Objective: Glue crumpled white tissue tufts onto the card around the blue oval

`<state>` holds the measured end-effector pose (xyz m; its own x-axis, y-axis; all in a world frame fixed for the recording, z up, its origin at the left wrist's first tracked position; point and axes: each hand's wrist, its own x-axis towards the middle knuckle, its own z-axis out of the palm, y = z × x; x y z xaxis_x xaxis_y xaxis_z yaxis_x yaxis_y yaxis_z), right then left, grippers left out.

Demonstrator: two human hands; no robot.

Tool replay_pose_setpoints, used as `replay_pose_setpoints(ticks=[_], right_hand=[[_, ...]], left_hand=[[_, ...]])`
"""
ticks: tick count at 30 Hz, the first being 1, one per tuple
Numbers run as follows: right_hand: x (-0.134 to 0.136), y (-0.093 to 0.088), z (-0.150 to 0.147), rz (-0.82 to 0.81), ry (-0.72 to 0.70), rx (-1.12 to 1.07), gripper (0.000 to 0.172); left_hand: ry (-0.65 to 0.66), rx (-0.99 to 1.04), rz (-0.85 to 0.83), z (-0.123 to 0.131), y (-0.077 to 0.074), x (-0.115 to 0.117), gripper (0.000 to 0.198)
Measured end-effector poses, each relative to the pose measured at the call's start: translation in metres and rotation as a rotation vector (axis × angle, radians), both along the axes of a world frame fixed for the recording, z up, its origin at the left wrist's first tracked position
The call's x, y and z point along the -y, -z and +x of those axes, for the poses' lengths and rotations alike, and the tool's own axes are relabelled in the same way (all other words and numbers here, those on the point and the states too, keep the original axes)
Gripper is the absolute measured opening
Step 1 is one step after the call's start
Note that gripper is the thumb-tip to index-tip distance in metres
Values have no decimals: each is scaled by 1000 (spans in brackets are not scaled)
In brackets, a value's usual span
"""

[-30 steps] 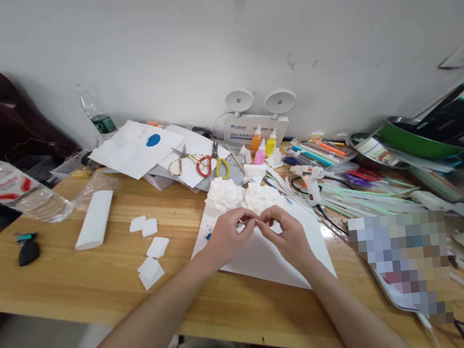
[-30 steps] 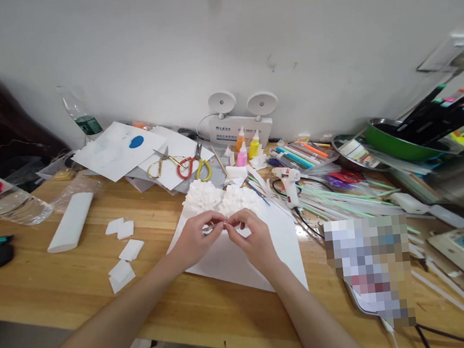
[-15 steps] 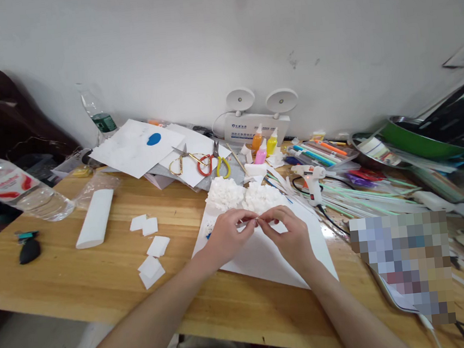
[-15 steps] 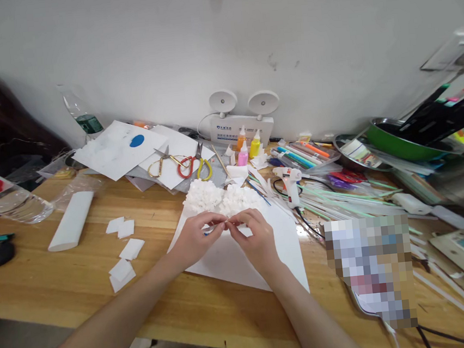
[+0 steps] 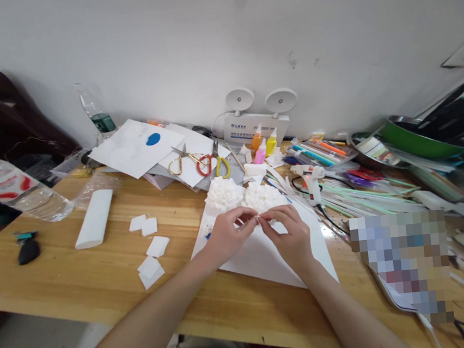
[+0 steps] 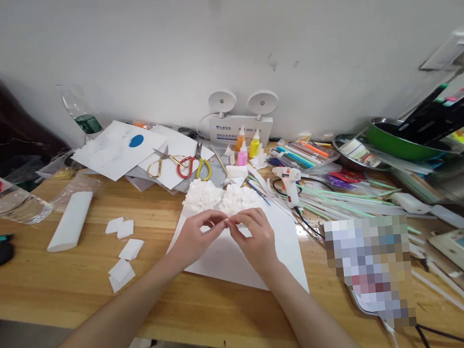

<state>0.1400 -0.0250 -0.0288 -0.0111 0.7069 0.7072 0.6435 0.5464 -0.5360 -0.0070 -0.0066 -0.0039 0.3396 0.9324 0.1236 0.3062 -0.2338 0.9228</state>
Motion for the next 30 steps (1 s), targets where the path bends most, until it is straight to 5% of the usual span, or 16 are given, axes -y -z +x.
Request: replay_pose_setpoints(ticks=[11,30], right_hand=[[3,-8,0,-292,-177,-95,7],[2,-3,0,-197,-80,-68,6]], left_hand=[[-4,10,40,-2,5,-1,11],[-17,-15,49,-1,3,0,18]])
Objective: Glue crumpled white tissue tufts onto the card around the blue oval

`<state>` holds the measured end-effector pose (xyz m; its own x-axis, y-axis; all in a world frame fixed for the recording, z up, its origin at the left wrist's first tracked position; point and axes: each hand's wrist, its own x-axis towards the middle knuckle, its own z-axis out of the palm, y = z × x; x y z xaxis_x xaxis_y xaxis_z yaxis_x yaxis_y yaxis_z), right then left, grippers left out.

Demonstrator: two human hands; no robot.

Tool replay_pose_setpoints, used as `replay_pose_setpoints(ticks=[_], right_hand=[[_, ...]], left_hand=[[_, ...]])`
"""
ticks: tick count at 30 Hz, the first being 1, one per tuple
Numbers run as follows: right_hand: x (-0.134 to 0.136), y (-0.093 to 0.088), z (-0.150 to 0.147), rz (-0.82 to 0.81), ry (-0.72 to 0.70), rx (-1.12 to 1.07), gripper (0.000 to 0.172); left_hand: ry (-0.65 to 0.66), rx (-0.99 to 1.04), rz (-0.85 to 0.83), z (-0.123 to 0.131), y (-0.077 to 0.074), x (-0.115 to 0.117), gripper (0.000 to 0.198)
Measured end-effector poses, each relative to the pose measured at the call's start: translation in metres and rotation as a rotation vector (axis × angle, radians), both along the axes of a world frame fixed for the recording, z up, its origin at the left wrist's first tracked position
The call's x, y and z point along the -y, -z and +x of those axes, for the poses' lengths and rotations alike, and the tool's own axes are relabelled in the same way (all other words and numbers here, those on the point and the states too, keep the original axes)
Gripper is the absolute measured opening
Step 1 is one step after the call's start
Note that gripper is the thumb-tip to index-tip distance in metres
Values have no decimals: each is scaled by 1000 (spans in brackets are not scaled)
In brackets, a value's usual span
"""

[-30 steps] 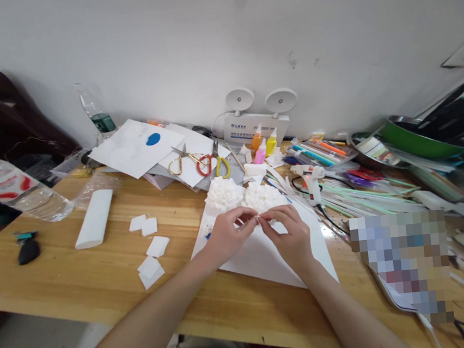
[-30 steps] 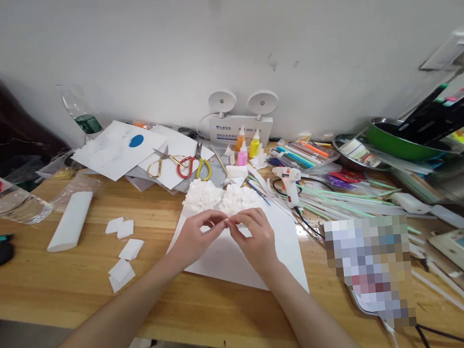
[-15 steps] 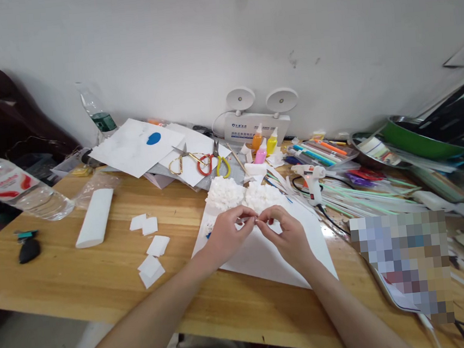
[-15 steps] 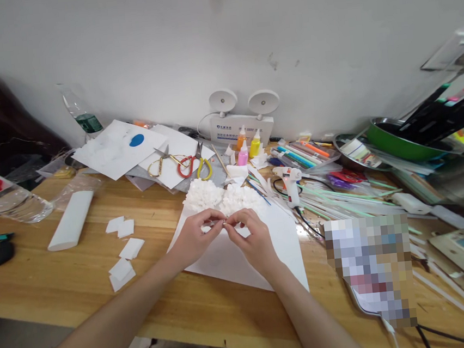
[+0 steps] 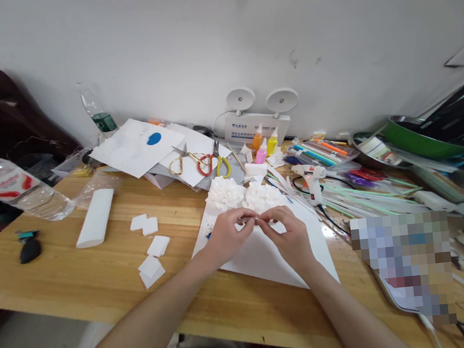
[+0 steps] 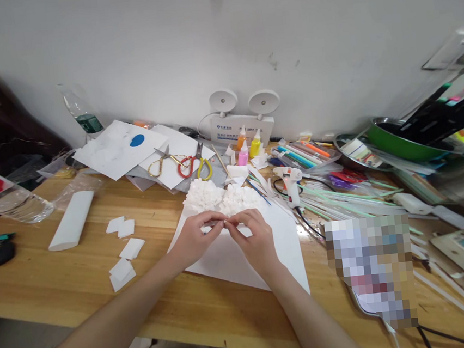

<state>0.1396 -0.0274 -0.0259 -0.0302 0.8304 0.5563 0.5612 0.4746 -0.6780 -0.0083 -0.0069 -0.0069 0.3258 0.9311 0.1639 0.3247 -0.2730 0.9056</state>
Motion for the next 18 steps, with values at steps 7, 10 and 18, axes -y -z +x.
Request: replay_pose_setpoints(ticks=[7,10,18], right_hand=[[0,-2,-2,5,55,-32,3],[0,-1,-3,-3,77,-38,3],[1,6,-5,150,159,-9,11]], left_hand=[[6,27,7,0,2,0,18],[12,41,-5,0,1,0,18],[28,65,-60,1,-1,1,22]])
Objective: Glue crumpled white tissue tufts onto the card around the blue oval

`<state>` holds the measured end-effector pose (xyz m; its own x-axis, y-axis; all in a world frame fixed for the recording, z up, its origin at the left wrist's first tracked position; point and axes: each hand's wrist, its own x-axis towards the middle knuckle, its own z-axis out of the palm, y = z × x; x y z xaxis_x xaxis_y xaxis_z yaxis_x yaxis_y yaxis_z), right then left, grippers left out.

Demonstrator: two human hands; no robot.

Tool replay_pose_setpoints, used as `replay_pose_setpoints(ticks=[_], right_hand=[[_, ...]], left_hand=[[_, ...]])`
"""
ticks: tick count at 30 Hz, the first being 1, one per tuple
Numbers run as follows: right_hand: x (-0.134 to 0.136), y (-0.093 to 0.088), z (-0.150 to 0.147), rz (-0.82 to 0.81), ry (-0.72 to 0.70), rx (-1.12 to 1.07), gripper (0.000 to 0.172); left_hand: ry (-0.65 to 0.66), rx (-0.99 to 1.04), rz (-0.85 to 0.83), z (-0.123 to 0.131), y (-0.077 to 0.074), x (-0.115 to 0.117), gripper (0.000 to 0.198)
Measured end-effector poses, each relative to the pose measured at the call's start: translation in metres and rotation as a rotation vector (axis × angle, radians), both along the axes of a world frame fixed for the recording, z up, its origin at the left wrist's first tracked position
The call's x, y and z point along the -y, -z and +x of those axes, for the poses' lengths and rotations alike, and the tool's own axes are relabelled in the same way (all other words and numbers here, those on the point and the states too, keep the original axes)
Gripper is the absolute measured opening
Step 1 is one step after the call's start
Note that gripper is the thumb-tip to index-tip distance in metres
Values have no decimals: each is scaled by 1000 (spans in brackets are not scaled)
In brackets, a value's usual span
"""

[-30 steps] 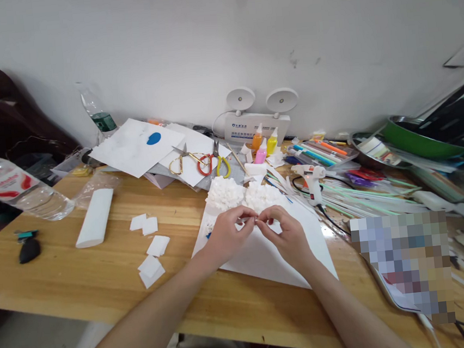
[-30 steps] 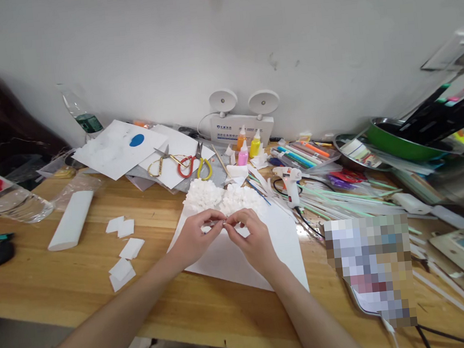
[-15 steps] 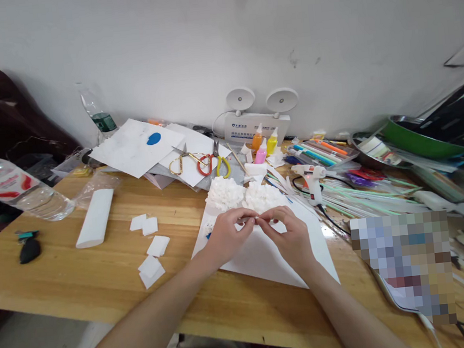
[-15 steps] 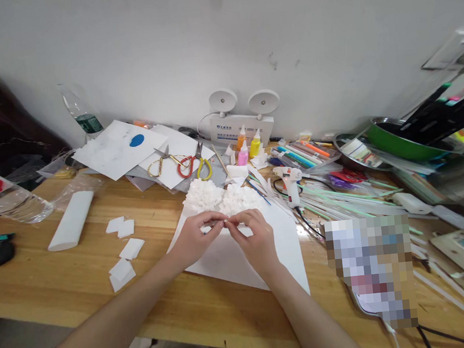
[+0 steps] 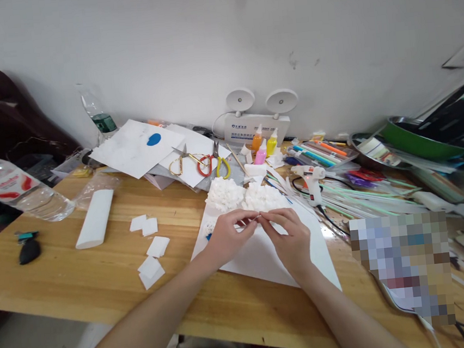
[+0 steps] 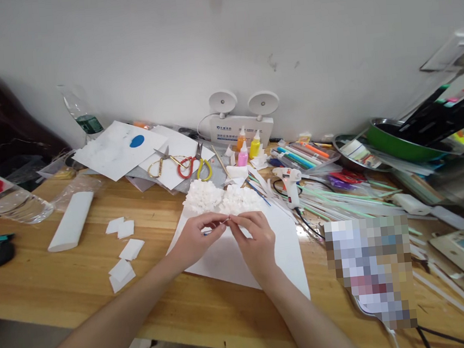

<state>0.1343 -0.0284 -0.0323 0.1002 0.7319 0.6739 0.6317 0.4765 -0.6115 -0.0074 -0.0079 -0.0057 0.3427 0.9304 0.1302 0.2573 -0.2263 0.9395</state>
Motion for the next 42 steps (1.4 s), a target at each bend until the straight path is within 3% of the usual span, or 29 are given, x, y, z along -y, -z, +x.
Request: replay_pose_setpoints(ticks=[5,15,23,42], right_hand=[[0,-2,1,53,17,24,10],[-3,-9,9,-274,-198,-104,5],[-2,-5,9,-342,-331,-107,3],[1,-10,7,-243,-157,-93,4]], left_hand=[[41,28,-26,1,0,0,25],[-23,40,-36,1,1,-1,18],[-19,8,-4,0,3,-2,15],[-29,60,-3,3,5,1,18]])
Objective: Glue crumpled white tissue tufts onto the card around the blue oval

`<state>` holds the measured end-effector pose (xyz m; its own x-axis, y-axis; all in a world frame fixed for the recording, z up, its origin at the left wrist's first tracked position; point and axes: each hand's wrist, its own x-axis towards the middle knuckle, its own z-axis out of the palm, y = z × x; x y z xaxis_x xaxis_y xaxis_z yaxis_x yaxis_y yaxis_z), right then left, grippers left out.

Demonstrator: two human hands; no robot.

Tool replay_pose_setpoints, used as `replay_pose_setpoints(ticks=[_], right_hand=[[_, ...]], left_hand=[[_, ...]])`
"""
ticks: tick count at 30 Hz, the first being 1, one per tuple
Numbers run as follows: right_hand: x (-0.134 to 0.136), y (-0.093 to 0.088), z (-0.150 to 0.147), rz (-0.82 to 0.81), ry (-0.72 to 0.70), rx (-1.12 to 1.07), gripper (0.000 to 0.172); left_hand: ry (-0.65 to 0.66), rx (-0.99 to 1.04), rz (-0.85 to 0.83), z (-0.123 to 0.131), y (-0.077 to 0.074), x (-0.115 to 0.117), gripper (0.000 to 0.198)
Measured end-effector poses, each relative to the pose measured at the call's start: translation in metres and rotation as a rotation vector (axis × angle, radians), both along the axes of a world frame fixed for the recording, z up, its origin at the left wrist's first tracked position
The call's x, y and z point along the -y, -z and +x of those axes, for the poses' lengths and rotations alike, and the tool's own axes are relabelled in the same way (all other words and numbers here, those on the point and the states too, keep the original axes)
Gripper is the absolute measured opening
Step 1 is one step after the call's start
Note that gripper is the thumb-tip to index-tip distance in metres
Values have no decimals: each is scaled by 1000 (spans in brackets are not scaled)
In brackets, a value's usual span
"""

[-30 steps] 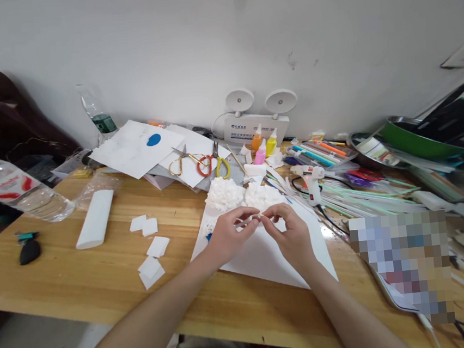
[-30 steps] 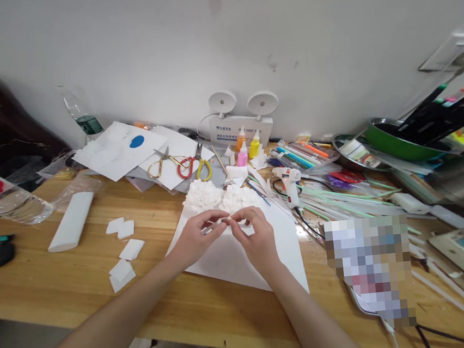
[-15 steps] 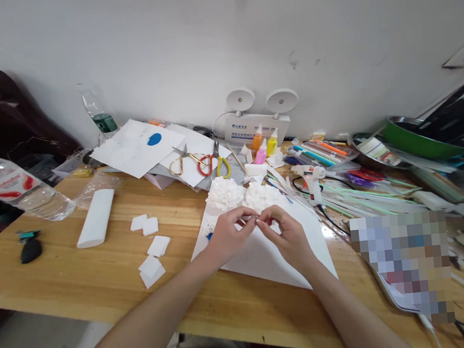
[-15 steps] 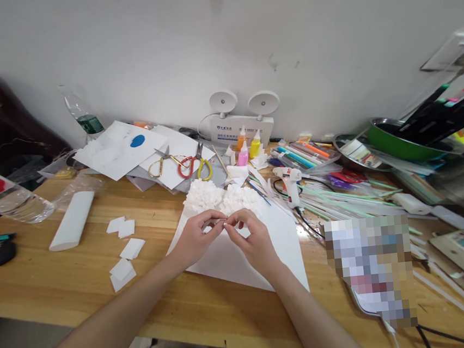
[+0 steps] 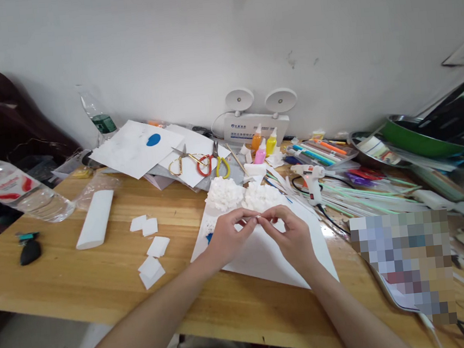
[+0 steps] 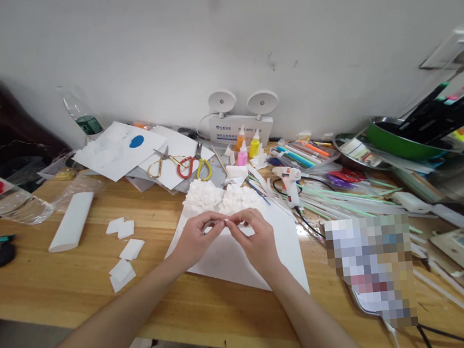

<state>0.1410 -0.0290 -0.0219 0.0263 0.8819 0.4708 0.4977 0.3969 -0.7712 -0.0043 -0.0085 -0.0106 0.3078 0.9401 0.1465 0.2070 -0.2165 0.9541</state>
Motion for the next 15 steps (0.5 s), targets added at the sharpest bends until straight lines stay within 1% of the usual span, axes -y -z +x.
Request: replay_pose_setpoints(ticks=[5,11,13,15], right_hand=[[2,-1,-2,12,60,-20,4],[2,3,-8,137,131,-21,2],[2,3,-8,142,114,-16,2],[2,1,-5,115,67,-18,3]], left_hand=[[-9,-37,22,0,0,0,18],[-33,-32,35,0,0,0,17],[-21,-30,33,0,-1,1,18],[-15,-26,29,0,-3,1,19]])
